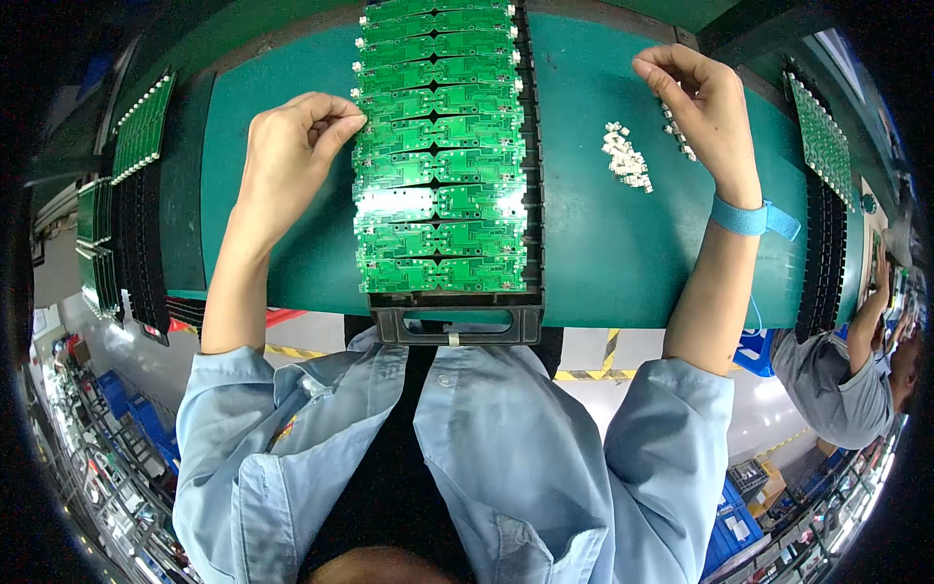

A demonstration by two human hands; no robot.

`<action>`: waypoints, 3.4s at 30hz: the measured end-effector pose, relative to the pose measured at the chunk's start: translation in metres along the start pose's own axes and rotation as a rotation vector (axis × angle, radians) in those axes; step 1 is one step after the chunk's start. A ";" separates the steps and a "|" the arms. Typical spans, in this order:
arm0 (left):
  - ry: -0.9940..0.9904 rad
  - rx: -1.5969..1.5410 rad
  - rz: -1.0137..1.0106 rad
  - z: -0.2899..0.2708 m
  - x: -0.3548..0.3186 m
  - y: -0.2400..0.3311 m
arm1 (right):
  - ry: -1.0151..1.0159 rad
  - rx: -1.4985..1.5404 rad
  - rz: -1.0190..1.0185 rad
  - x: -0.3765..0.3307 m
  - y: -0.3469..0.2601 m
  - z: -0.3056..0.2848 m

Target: The person places a circuit board panel into a tray, inserts small components into the board by hand, and sets the panel aside before loading another circuit board panel into the tray.

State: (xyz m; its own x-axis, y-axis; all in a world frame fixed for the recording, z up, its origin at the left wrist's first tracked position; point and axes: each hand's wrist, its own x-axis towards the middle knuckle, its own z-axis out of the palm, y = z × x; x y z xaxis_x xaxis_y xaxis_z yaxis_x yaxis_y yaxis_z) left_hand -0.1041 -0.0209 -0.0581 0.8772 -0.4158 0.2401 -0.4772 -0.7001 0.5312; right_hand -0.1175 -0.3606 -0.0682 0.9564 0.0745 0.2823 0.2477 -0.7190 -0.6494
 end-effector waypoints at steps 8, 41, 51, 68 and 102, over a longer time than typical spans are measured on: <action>0.051 -0.074 -0.037 -0.005 0.001 -0.002 | 0.037 -0.130 0.030 0.000 0.018 -0.012; -0.056 -0.334 0.354 -0.074 -0.028 0.029 | 0.469 0.990 -0.783 -0.209 -0.271 -0.083; -0.022 -0.184 0.514 -0.145 0.001 0.048 | 0.469 0.705 -0.891 -0.056 -0.341 -0.234; 0.447 0.079 0.151 -0.246 0.096 -0.002 | 0.459 0.363 -0.207 0.121 -0.144 -0.217; 0.469 -0.294 -0.360 -0.032 -0.060 -0.152 | -0.052 -0.610 0.294 0.042 0.082 -0.016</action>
State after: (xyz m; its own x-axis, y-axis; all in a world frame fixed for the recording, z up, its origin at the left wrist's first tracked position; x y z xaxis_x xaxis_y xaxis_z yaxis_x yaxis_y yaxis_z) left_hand -0.0822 0.1287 -0.1276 0.9409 0.1586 0.2992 -0.1737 -0.5324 0.8285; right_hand -0.0596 -0.4275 -0.0977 0.9806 -0.1621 0.1107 -0.1413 -0.9744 -0.1748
